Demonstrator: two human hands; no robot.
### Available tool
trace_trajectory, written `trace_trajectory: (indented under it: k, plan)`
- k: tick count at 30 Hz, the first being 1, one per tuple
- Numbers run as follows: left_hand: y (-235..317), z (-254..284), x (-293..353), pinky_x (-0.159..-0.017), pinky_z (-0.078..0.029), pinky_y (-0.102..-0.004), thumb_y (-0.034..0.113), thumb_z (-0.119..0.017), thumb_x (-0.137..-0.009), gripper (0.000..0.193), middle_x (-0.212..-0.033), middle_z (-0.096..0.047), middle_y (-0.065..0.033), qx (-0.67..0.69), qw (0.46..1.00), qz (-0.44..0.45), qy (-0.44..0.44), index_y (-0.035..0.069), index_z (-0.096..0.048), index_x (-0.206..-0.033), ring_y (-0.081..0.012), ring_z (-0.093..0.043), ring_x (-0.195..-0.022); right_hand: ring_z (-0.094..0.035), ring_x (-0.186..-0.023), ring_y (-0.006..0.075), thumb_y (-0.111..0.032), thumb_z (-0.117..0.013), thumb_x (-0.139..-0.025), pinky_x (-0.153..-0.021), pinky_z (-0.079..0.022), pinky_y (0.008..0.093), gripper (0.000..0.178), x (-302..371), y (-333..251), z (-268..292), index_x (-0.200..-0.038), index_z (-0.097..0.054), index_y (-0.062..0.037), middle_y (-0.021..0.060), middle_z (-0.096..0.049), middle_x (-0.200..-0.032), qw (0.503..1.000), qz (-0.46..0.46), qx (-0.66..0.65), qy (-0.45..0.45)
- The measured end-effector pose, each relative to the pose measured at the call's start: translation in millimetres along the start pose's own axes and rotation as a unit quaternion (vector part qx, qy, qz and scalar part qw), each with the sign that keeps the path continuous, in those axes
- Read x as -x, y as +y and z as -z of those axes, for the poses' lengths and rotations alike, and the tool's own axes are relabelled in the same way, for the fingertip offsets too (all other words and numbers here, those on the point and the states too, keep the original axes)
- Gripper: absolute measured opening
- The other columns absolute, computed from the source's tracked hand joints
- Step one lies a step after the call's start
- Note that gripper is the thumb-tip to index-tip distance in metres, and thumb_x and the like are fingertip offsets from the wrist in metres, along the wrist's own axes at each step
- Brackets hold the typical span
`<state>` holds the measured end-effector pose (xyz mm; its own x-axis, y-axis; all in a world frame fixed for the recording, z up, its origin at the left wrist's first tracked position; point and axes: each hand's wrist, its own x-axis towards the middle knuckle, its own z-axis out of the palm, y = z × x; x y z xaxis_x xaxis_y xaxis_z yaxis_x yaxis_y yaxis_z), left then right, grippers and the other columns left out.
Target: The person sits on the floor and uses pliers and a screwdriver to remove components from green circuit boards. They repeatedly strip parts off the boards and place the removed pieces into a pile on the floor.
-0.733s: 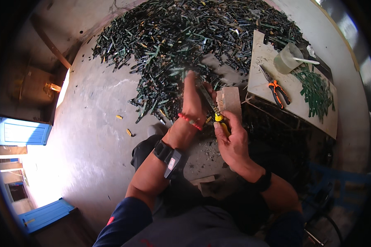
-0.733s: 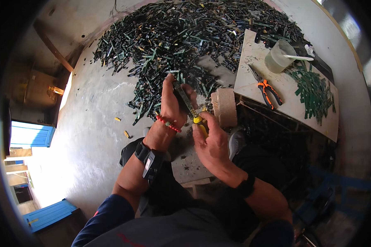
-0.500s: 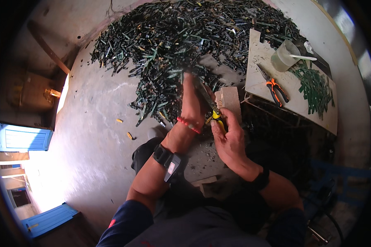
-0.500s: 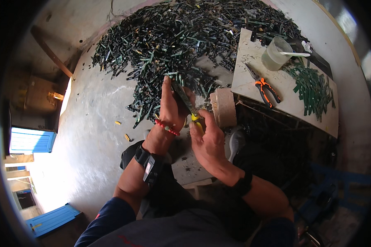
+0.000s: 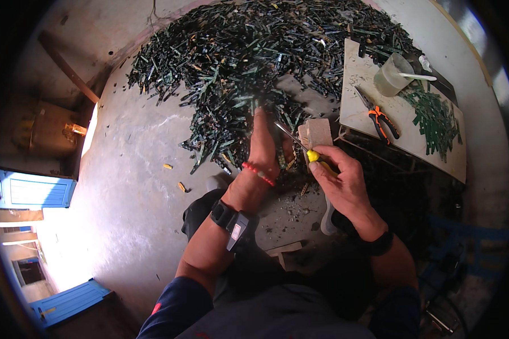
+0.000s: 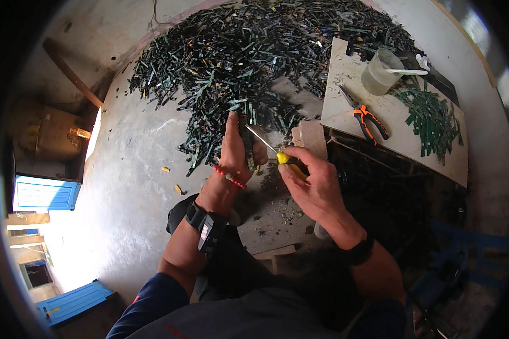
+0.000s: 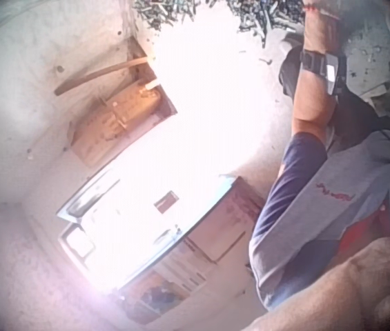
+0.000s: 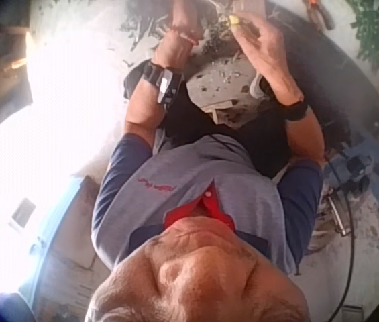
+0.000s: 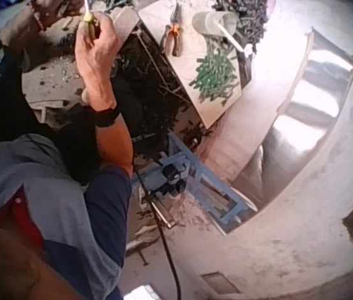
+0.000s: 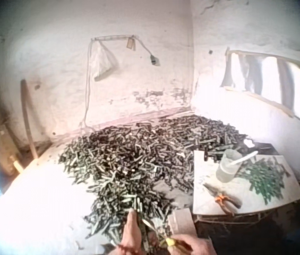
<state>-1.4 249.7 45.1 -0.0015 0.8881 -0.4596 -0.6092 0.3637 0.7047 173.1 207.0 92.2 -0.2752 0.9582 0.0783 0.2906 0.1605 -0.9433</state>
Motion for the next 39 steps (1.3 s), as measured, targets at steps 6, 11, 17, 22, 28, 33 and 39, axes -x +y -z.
trace_trajectory:
  k: [6,11,17,22,28,33,39]
  plan:
    - [2,5,2,-0.044,-0.032,-0.0344,0.069,-0.027,-0.094,0.068,-0.049,-0.036,-0.0037,0.025,1.000,0.017,0.008,0.009,-0.047,-0.070,-0.0196,-0.036,-0.042,-0.053,-0.073,0.0038,-0.005,-0.066,-0.089,-0.065,-0.044,0.0187,0.023,-2,-6,22,-0.110,-0.062,0.0040,0.0019,-0.063,-0.084,0.999,0.002,0.040,-0.027]
    - [-1,4,5,-0.043,-0.032,-0.0344,0.067,-0.030,-0.095,0.064,-0.049,-0.036,-0.0037,0.032,0.999,0.012,0.012,0.009,-0.049,-0.077,-0.0195,-0.036,-0.042,-0.056,-0.074,0.0031,-0.004,-0.067,-0.088,-0.064,-0.047,0.0186,0.025,-4,-6,26,-0.111,-0.062,0.0042,0.0032,-0.065,-0.084,0.996,0.016,0.063,-0.062]
    - [-2,0,7,-0.041,-0.032,-0.0357,0.066,-0.029,-0.096,0.064,-0.049,-0.040,-0.0055,-0.029,0.999,0.011,0.009,0.008,-0.051,-0.079,-0.0208,-0.037,-0.040,-0.068,-0.069,0.0222,-0.006,-0.070,-0.083,-0.062,-0.052,0.0302,0.023,-8,-10,31,-0.105,-0.065,-0.0001,0.0164,-0.068,-0.082,0.992,0.040,0.113,-0.047]
    - [-4,2,5,-0.040,-0.035,-0.0369,0.066,-0.026,-0.097,0.067,-0.049,-0.041,-0.0071,-0.047,0.999,0.018,0.002,0.007,-0.048,-0.073,-0.0224,-0.039,-0.039,-0.066,-0.071,0.0304,-0.004,-0.070,-0.080,-0.064,-0.052,0.0335,0.024,-8,-14,33,-0.103,-0.065,-0.0013,0.0155,-0.067,-0.083,0.981,0.062,0.177,-0.038]
    - [-4,0,8,-0.040,-0.035,-0.0374,0.065,-0.024,-0.097,0.068,-0.048,-0.041,-0.0074,-0.058,0.998,0.019,-0.006,0.007,-0.046,-0.069,-0.0227,-0.039,-0.038,-0.065,-0.071,0.0313,-0.004,-0.070,-0.080,-0.064,-0.051,0.0342,0.023,-10,-9,36,-0.102,-0.065,-0.0019,0.0164,-0.067,-0.085,0.973,0.130,0.191,-0.022]
    - [0,-3,12,-0.041,-0.035,-0.0370,0.065,-0.023,-0.097,0.070,-0.047,-0.040,-0.0070,-0.060,0.998,0.033,-0.012,0.007,-0.045,-0.066,-0.0227,-0.039,-0.038,-0.066,-0.070,0.0291,-0.004,-0.071,-0.080,-0.063,-0.052,0.0326,0.024,-12,-5,40,-0.103,-0.065,-0.0012,0.0155,-0.068,-0.086,0.981,0.120,0.151,-0.026]
    - [2,-6,15,-0.042,-0.034,-0.0370,0.065,-0.023,-0.098,0.070,-0.047,-0.038,-0.0061,-0.040,0.997,0.063,-0.020,0.008,-0.043,-0.063,-0.0229,-0.038,-0.039,-0.065,-0.066,0.0219,-0.005,-0.071,-0.081,-0.062,-0.051,0.0297,0.024,-14,-4,43,-0.104,-0.065,-0.0003,0.0139,-0.068,-0.084,0.984,0.108,0.137,-0.049]
